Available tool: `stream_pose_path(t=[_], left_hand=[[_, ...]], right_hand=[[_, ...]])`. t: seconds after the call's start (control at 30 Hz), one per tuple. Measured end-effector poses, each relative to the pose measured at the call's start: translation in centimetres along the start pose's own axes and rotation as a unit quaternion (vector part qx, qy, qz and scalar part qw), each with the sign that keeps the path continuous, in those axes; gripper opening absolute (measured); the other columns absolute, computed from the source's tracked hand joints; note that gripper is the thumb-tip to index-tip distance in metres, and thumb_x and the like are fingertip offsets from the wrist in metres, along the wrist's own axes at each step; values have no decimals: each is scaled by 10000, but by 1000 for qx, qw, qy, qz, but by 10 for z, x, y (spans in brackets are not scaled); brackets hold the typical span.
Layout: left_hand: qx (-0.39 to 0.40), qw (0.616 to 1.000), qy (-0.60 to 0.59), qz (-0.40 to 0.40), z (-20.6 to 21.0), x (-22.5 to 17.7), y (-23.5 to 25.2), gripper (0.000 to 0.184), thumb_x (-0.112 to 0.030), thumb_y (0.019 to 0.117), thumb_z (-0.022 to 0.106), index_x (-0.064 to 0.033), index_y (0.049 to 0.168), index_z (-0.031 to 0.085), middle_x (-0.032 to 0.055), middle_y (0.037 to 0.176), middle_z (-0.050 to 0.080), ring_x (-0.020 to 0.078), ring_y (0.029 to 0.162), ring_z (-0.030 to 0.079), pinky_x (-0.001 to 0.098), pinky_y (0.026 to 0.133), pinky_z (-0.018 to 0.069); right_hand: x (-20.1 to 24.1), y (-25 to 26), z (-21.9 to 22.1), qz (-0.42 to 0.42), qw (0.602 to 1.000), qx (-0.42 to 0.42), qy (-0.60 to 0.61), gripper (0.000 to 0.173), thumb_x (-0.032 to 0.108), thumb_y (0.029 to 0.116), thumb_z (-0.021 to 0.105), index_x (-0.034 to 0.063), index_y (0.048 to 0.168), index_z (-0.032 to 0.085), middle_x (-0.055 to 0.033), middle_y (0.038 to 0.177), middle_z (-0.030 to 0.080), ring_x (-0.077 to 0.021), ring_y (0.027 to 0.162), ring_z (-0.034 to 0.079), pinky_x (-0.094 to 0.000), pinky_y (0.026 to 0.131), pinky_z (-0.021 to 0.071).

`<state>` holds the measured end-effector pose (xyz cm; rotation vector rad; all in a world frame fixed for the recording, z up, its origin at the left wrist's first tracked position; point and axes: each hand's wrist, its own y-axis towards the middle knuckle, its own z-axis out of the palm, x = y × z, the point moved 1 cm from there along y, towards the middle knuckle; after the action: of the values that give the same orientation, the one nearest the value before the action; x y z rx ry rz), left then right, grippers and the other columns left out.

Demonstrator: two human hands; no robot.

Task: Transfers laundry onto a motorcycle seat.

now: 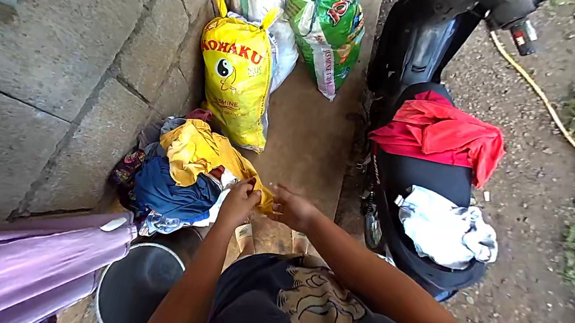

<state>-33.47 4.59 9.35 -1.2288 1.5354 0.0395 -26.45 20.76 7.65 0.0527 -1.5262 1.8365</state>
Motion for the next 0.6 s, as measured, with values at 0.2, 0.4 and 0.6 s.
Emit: stream_pose_path(t=[0.2, 0.4, 0.6], left_hand=[[87, 995, 8, 52, 1, -6, -18, 370, -278, 1055, 557, 46, 1170, 693, 174, 1567, 450, 259, 1463, 417, 426, 1213, 323], [-56, 994, -58, 70, -21, 39, 27, 440, -275, 1052, 550, 53, 1344, 573, 231, 1398, 584, 322, 1308, 563, 496, 1106, 453], [-195, 977, 83, -36, -86, 90, 86, 568, -318, 1003, 637, 60, 1412, 527, 349, 1495, 441, 481, 1433, 394, 599, 1185, 313]], right_hand=[[-8, 12, 8, 6, 999, 36, -10, 348, 227, 1122, 357, 50, 1365, 530, -109, 1107, 662, -186, 954, 660, -381, 849, 559], [18, -68, -60, -123, 990, -23, -66, 318, 147, 1084, 412, 23, 1339, 555, -87, 1092, 685, -137, 937, 669, -355, 852, 570], [33, -193, -196, -237, 942, -176, -161, 331, 137, 1005, 409, 71, 1222, 651, -19, 970, 708, -74, 830, 661, -304, 775, 574]])
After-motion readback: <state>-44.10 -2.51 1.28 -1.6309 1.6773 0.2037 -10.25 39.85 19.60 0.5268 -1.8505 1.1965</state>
